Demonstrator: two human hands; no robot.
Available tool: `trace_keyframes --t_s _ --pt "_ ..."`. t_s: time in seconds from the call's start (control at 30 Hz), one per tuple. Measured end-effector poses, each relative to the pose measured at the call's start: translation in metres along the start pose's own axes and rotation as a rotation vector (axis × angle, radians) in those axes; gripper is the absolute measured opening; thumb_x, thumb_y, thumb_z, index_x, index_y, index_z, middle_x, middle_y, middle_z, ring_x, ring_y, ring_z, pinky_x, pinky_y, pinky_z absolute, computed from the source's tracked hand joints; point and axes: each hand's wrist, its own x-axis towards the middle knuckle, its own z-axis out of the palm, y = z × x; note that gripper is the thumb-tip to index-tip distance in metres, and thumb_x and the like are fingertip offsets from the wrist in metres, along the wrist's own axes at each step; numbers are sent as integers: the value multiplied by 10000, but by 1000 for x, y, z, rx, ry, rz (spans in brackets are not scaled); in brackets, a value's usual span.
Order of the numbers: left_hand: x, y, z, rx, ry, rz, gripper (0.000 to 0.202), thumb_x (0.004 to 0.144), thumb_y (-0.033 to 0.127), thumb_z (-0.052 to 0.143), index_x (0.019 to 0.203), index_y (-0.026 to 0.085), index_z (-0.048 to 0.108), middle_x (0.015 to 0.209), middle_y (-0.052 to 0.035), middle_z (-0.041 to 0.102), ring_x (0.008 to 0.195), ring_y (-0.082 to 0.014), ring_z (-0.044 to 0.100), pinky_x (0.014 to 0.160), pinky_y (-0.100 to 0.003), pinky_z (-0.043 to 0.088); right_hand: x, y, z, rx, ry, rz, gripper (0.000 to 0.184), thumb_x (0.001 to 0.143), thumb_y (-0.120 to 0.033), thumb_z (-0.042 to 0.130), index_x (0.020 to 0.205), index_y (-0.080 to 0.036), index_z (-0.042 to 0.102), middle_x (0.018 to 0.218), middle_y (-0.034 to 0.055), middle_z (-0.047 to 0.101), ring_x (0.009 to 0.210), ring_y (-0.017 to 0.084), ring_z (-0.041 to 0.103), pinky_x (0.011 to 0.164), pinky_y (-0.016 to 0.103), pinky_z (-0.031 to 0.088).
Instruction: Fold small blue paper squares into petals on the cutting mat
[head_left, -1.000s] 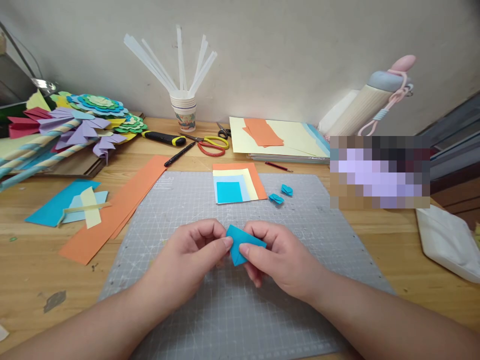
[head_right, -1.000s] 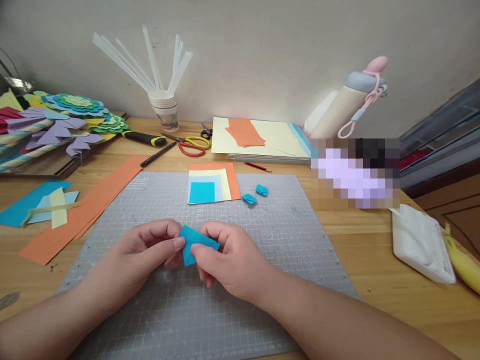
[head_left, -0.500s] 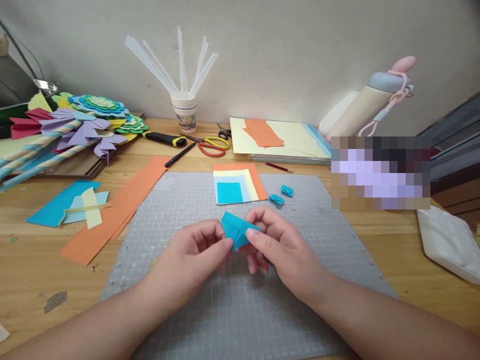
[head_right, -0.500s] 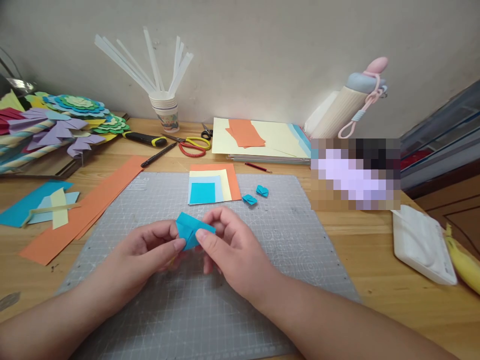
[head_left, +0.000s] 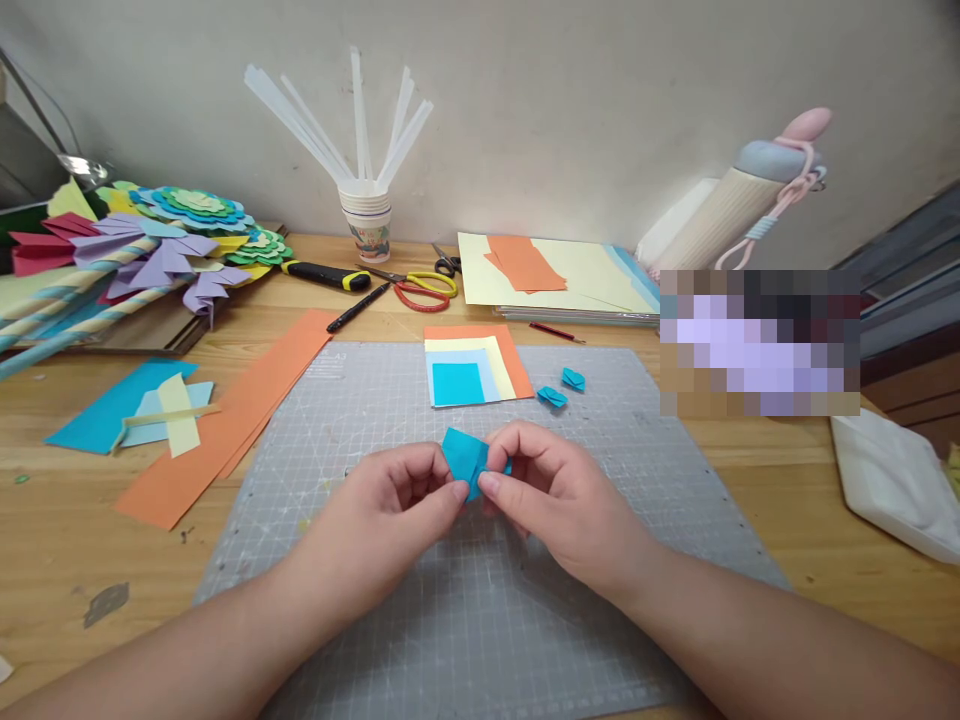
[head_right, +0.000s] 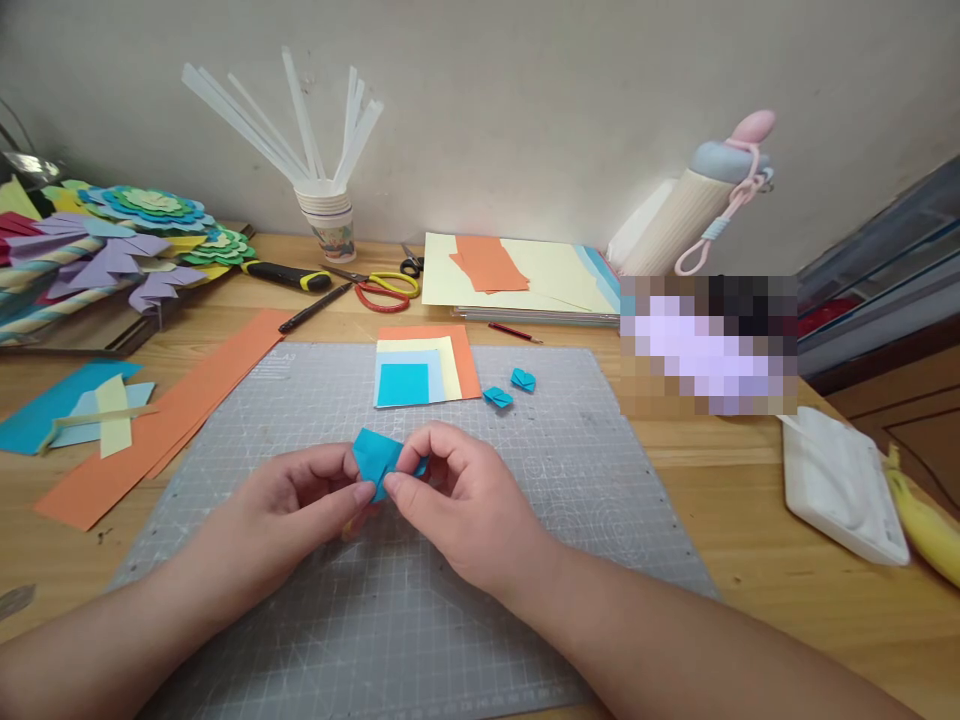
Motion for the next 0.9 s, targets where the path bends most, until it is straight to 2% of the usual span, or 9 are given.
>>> trace_keyframes --t_s 0.17,0.33,0.9 --pt "0 0 -1 18 -12 -33 209 802 330 578 671 167 573 568 57 457 518 -86 342 490 -219 246 0 1 -1 41 4 9 131 797 -260 625 727 -193 537 622 -44 545 507 80 452 475 231 341" --pt "-1 3 -1 12 -28 -31 204 794 316 577 651 171 573 570 46 492 537 -98 393 508 -224 278 0 0 -1 48 32 39 153 774 -245 642 690 -190 527 581 -50 558 498 80 479 487 229 355" --pt "-1 2 -1 69 -49 -63 223 806 336 540 664 164 553 573 56 470 543 -91 357 519 -222 266 -2 1 0 -2 69 70 145 779 -206 605 665 -193 516 532 -54 576 534 95 553 559 237 438"
